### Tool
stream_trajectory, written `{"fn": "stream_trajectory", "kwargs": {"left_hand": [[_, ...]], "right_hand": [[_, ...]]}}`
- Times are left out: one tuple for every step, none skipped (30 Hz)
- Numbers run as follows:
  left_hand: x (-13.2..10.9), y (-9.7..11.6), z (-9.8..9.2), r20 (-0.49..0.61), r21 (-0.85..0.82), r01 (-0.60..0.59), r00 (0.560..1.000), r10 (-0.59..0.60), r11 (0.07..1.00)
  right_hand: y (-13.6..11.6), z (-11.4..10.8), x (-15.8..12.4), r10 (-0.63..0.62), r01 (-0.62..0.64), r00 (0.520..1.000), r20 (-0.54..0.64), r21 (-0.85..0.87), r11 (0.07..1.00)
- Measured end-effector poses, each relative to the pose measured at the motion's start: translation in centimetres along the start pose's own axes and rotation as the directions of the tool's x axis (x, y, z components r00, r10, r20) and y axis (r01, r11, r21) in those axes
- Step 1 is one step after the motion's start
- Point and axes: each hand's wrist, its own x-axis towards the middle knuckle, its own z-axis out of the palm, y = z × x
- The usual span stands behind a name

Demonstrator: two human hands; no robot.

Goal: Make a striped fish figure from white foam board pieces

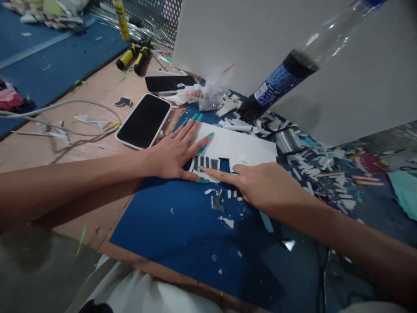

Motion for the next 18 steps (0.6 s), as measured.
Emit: {"fn": "stream_trajectory", "kwargs": {"left_hand": [[0.0, 0.01, 0.02, -0.001, -0.002, 0.001, 1.0, -0.001, 1.0], [0.0, 0.01, 0.04, -0.002, -0.003, 0.001, 1.0, -0.001, 1.0], [-0.02, 0.01, 0.07, -0.006, -0.004, 0.0, 1.0, 0.0, 1.0], [-0.04, 0.01, 0.1, -0.01, -0.005, -0.002, 1.0, 0.002, 1.0], [-0.06, 0.01, 0.14, -0.017, -0.006, -0.003, 1.0, 0.003, 1.0], [-0.09, 0.0, 0.18, -0.026, -0.006, -0.004, 1.0, 0.004, 1.0], [-0.12, 0.0, 0.22, -0.034, -0.007, -0.006, 0.999, 0.006, 1.0], [-0.14, -0.01, 0.26, -0.042, -0.007, -0.006, 0.999, 0.006, 1.0], [-0.15, -0.01, 0.29, -0.047, -0.007, -0.007, 0.999, 0.007, 1.0], [-0.15, -0.01, 0.3, -0.051, -0.006, -0.009, 0.999, 0.009, 1.0], [-0.15, -0.02, 0.3, -0.052, -0.004, -0.011, 0.999, 0.011, 1.0], [-0.14, -0.02, 0.29, -0.049, -0.003, -0.011, 0.999, 0.011, 1.0], [-0.12, -0.02, 0.26, -0.042, -0.003, -0.009, 0.999, 0.009, 1.0], [-0.1, -0.02, 0.23, -0.033, -0.003, -0.006, 0.999, 0.006, 1.0], [-0.08, -0.03, 0.21, -0.024, -0.003, -0.002, 1.0, 0.002, 1.0], [-0.06, -0.03, 0.19, -0.017, -0.004, 0.001, 1.0, -0.001, 1.0], [-0.04, -0.03, 0.18, -0.013, -0.004, 0.002, 1.0, -0.002, 1.0], [-0.03, -0.04, 0.19, -0.013, -0.005, 0.002, 1.0, -0.002, 1.0]], "right_hand": [[-0.02, -0.06, 0.08, 0.001, -0.001, 1.0, -0.008, -0.001, 1.0], [-0.03, -0.06, 0.17, 0.004, -0.004, 1.0, -0.021, -0.002, 1.0], [-0.01, 0.0, 0.24, 0.008, -0.008, 0.999, -0.037, -0.005, 1.0], [0.04, 0.11, 0.28, 0.008, -0.008, 0.999, -0.051, -0.003, 1.0], [0.1, 0.26, 0.26, 0.006, -0.005, 0.998, -0.058, 0.003, 1.0], [0.17, 0.44, 0.19, 0.001, 0.0, 0.998, -0.061, 0.011, 1.0], [0.25, 0.6, 0.07, -0.004, 0.005, 0.998, -0.058, 0.02, 1.0], [0.31, 0.73, -0.08, -0.009, 0.011, 0.998, -0.055, 0.029, 1.0], [0.35, 0.81, -0.24, -0.009, 0.01, 0.999, -0.05, 0.034, 0.999], [0.37, 0.83, -0.38, -0.007, 0.008, 0.999, -0.044, 0.037, 0.999], [0.36, 0.8, -0.49, -0.004, 0.005, 0.999, -0.039, 0.038, 0.999], [0.32, 0.71, -0.55, -0.002, 0.003, 0.999, -0.034, 0.04, 0.999], [0.26, 0.6, -0.56, 0.0, 0.001, 1.0, -0.029, 0.041, 0.999], [0.19, 0.48, -0.52, 0.002, 0.0, 1.0, -0.028, 0.042, 0.999], [0.13, 0.37, -0.44, 0.003, -0.002, 0.999, -0.032, 0.042, 0.999], [0.08, 0.28, -0.34, 0.005, -0.003, 0.999, -0.04, 0.043, 0.999], [0.04, 0.22, -0.25, 0.007, -0.005, 0.999, -0.049, 0.044, 0.999], [0.01, 0.2, -0.17, 0.005, -0.003, 0.998, -0.056, 0.048, 0.999]]}}
